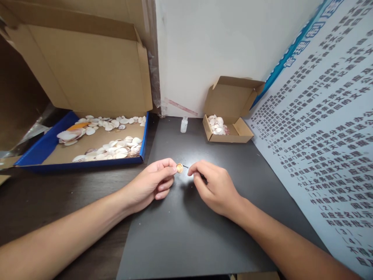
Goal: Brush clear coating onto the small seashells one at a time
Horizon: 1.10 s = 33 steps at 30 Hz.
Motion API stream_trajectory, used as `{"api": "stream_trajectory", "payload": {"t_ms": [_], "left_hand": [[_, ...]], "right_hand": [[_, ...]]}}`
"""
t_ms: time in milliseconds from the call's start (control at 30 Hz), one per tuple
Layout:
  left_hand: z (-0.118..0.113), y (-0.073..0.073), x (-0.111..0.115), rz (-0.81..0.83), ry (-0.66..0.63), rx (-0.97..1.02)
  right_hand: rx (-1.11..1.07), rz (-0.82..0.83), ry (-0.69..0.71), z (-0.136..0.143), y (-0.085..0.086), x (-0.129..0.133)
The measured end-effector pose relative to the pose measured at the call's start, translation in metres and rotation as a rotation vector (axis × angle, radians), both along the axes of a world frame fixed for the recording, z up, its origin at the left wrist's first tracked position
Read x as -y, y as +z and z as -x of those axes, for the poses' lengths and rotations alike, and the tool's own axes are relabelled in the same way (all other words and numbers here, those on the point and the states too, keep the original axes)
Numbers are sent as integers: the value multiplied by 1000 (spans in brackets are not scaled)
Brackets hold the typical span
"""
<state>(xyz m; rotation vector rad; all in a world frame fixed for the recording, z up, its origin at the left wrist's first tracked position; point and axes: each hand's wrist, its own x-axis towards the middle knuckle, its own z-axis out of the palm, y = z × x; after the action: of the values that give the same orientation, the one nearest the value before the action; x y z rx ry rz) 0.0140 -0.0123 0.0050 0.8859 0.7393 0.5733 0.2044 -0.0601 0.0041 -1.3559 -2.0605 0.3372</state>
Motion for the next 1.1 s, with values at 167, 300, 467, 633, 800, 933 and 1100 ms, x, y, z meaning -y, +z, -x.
{"api": "stream_trajectory", "payload": {"t_ms": [167,300,467,633,800,933,1100], "left_hand": [[-1,1,0,0,9,-6],[-1,1,1,-4,8,-5],[0,1,0,-2,5,-6],[0,2,1,0,7,-7],[-1,3,1,2,8,-10],[0,2,0,1,11,-12],[0,1,0,3,4,-13]], "right_hand": [[-39,-45,98,0,3,1],[-11,-24,11,0,3,0],[-3,-16,22,-1,4,0],[-34,-33,76,0,5,1],[-30,-19,8,0,5,0],[-31,-25,71,1,7,0],[-49,-35,93,1,7,2]]}}
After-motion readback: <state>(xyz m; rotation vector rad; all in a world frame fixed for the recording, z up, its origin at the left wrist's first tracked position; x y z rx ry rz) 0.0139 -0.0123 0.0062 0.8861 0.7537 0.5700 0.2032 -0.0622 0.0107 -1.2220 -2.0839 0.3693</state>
